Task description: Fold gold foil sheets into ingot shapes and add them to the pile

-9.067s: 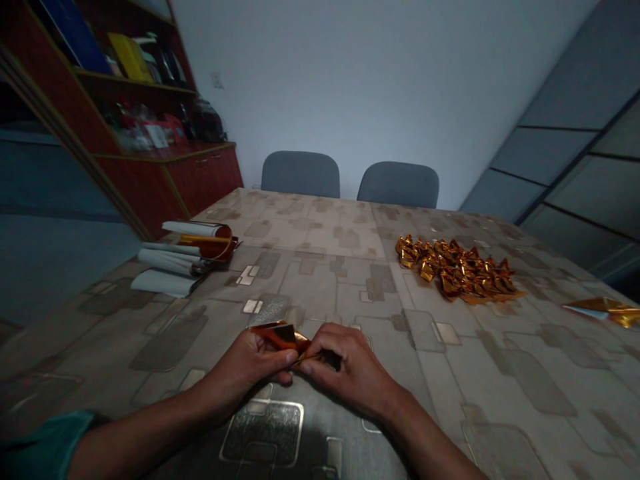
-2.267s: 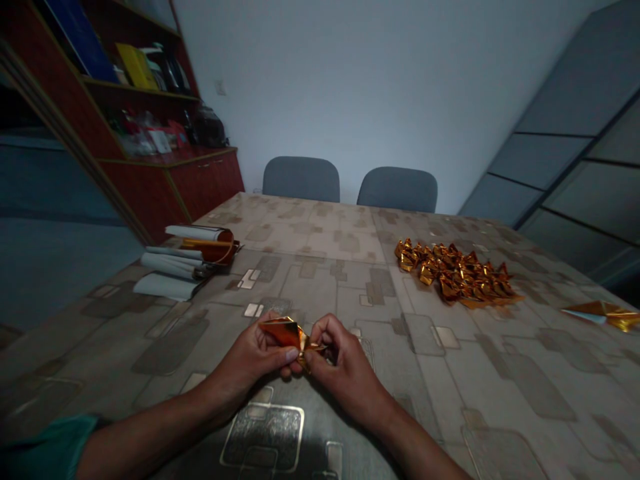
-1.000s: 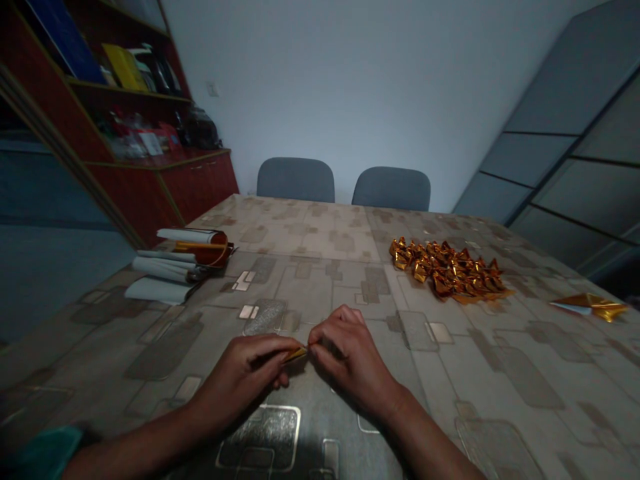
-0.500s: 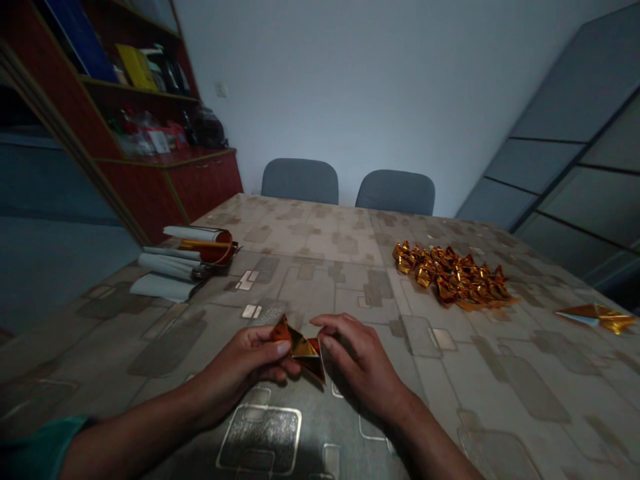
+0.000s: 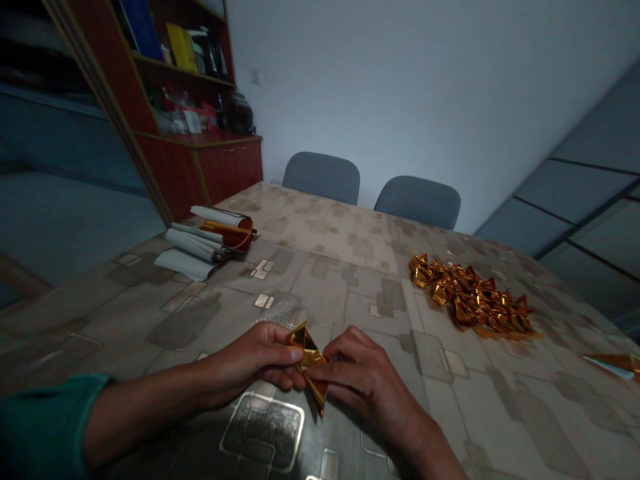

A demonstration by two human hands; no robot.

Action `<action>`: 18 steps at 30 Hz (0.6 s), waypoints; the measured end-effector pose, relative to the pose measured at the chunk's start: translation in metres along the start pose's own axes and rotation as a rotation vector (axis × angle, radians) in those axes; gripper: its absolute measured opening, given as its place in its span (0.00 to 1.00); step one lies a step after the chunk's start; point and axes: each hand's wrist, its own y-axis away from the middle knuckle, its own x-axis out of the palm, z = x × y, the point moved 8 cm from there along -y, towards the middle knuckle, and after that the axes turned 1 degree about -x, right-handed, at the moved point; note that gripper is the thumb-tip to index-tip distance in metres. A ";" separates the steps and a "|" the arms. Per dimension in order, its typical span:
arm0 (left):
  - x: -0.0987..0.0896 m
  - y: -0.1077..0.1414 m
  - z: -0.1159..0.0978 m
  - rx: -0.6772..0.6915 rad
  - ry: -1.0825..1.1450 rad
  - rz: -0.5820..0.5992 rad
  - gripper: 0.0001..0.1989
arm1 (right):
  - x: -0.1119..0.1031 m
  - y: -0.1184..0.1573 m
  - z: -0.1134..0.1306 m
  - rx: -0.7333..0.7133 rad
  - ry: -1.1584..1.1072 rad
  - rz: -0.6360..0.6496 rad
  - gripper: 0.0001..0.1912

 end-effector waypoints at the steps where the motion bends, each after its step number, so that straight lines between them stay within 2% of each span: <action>1: 0.000 0.000 0.001 -0.003 0.000 -0.001 0.17 | 0.000 0.001 -0.001 -0.005 0.007 -0.001 0.17; 4: 0.000 -0.001 0.002 0.001 0.010 0.002 0.17 | -0.001 0.000 -0.001 0.003 -0.009 -0.007 0.16; 8: 0.000 -0.003 0.004 0.021 0.034 0.003 0.18 | 0.000 -0.003 -0.002 0.087 -0.139 -0.060 0.11; 13: -0.001 -0.006 0.007 0.049 0.030 -0.012 0.20 | 0.005 -0.004 -0.018 0.236 -0.301 -0.221 0.10; 18: -0.002 -0.006 0.007 0.078 0.015 -0.013 0.19 | 0.007 -0.002 -0.030 0.345 -0.319 -0.328 0.13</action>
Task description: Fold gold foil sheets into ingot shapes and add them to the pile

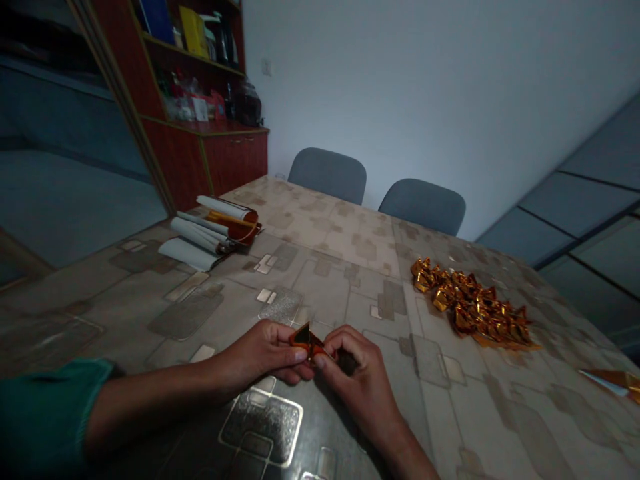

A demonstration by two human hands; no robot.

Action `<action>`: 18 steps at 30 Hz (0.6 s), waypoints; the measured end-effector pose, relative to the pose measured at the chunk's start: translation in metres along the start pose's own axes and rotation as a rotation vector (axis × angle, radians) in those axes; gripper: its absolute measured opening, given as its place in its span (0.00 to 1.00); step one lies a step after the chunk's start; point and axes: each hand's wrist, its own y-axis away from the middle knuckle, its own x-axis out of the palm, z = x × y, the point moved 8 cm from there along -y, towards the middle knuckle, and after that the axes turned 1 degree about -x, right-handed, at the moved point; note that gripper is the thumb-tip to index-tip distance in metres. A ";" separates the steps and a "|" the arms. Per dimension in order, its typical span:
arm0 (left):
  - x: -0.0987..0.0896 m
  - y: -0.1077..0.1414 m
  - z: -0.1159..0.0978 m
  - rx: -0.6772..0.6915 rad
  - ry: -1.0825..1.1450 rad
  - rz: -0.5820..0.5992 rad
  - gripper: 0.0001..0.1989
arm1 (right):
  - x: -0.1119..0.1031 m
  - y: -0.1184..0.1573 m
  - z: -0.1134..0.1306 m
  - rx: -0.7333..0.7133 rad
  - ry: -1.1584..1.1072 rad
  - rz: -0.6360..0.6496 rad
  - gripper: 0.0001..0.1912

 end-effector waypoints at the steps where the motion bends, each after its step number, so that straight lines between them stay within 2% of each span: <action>1: 0.000 0.000 0.000 0.001 -0.007 -0.001 0.19 | 0.000 0.000 0.001 -0.001 0.011 0.004 0.13; 6: -0.005 0.000 -0.001 -0.006 -0.001 -0.036 0.16 | 0.001 0.002 0.015 -0.108 0.046 0.140 0.04; 10: -0.008 -0.002 -0.003 -0.016 0.002 -0.055 0.12 | -0.002 0.003 0.020 -0.182 0.123 0.214 0.12; 18: -0.005 -0.001 -0.005 -0.028 -0.027 -0.038 0.10 | -0.003 0.004 0.023 -0.211 0.155 0.256 0.10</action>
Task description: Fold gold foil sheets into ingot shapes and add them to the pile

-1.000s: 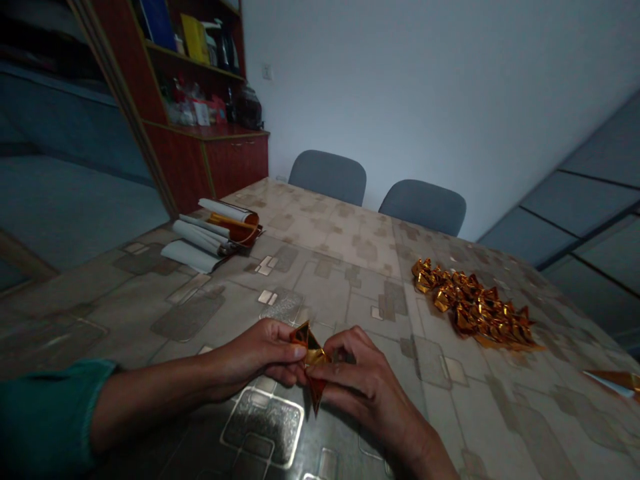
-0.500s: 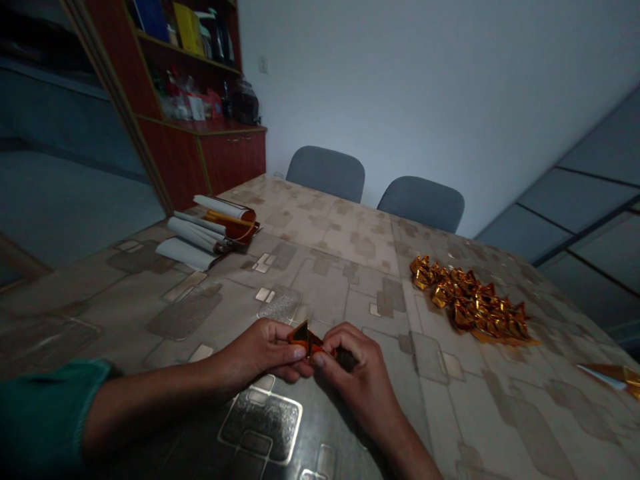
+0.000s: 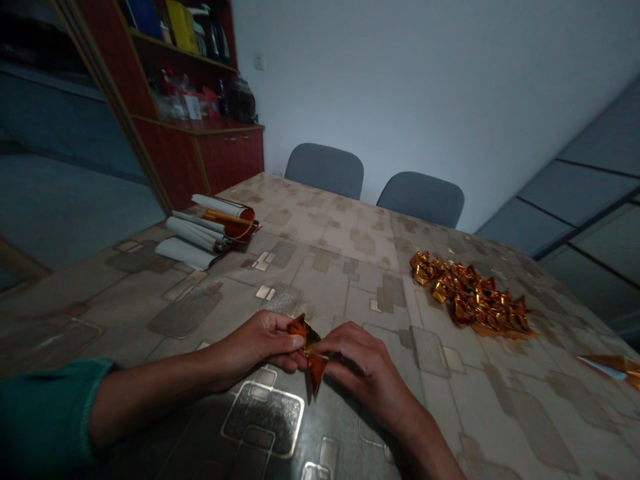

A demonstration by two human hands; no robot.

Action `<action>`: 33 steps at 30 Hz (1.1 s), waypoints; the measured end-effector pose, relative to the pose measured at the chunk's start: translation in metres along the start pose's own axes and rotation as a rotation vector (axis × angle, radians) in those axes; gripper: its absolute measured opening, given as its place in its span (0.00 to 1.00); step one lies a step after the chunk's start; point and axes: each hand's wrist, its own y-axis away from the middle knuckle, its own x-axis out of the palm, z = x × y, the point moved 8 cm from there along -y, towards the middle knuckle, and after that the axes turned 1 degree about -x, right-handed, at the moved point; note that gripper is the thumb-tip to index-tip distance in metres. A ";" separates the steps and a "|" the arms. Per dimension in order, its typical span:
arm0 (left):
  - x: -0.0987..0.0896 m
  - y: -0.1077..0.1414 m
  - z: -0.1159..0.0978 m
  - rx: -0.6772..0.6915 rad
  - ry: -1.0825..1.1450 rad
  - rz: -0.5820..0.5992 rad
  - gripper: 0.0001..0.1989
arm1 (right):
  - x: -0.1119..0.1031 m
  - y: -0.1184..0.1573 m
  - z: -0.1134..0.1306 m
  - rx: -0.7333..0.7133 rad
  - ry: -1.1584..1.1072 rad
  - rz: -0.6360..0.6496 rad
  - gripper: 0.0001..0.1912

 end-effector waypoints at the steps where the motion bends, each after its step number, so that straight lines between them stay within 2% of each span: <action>1: 0.001 0.000 0.000 0.001 -0.003 0.008 0.11 | 0.000 0.000 0.000 0.001 -0.003 -0.005 0.09; 5: 0.003 0.000 0.002 -0.007 -0.024 0.056 0.15 | 0.000 0.000 0.001 -0.019 0.023 0.024 0.06; 9: 0.002 -0.002 0.005 -0.006 -0.057 0.070 0.17 | 0.003 -0.001 0.000 0.014 0.043 0.057 0.09; 19: 0.003 -0.001 0.002 0.048 -0.035 0.063 0.17 | 0.010 -0.004 -0.010 0.121 -0.089 -0.106 0.13; 25: 0.000 -0.002 0.005 0.017 -0.007 0.029 0.16 | 0.010 -0.002 -0.018 0.238 -0.002 -0.166 0.12; 33: 0.001 -0.001 0.003 0.054 -0.062 0.033 0.18 | 0.012 0.000 -0.023 0.301 0.043 -0.200 0.09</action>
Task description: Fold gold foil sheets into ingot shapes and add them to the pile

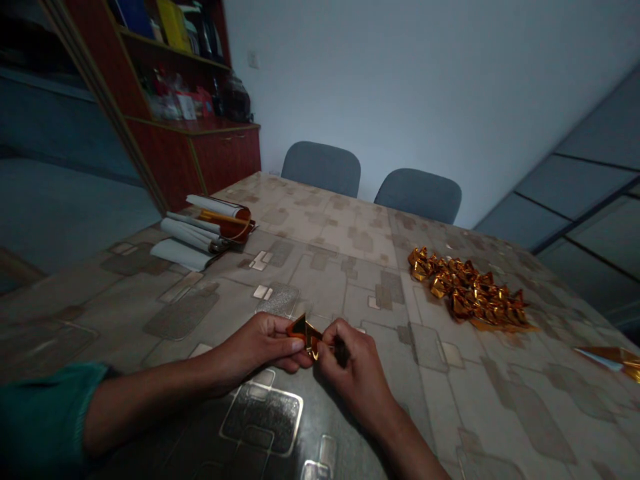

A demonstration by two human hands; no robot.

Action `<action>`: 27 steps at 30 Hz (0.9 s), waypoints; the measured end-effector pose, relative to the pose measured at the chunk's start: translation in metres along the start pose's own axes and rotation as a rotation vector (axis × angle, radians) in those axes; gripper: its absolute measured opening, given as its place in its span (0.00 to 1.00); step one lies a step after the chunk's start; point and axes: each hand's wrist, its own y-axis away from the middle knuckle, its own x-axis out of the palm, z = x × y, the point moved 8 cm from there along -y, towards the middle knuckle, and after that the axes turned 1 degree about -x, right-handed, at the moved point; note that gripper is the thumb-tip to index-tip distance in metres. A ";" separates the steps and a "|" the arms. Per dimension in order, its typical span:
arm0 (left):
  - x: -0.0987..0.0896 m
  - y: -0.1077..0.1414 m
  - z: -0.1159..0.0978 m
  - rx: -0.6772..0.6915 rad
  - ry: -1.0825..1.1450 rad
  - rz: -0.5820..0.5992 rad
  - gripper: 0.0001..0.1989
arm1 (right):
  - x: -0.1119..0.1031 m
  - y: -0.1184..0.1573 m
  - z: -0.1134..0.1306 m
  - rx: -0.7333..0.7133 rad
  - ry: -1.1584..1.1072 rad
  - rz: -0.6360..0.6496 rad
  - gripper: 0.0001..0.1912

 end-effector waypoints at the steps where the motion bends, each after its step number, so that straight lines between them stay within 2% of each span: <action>1: 0.000 0.000 -0.001 0.005 -0.007 0.000 0.18 | 0.000 0.000 0.000 0.000 0.005 -0.002 0.08; 9: -0.002 -0.001 -0.002 0.013 0.064 -0.022 0.20 | 0.001 0.001 0.015 -0.144 -0.066 0.068 0.09; 13: 0.000 -0.001 -0.001 0.019 0.031 0.009 0.21 | -0.002 0.001 0.005 -0.066 -0.090 -0.026 0.13; 17: -0.003 -0.001 0.002 0.009 -0.018 -0.024 0.21 | -0.002 0.001 -0.005 0.018 -0.053 -0.088 0.12; 27: 0.000 -0.001 -0.002 0.071 -0.109 -0.009 0.17 | 0.000 0.002 0.001 -0.060 0.125 -0.125 0.11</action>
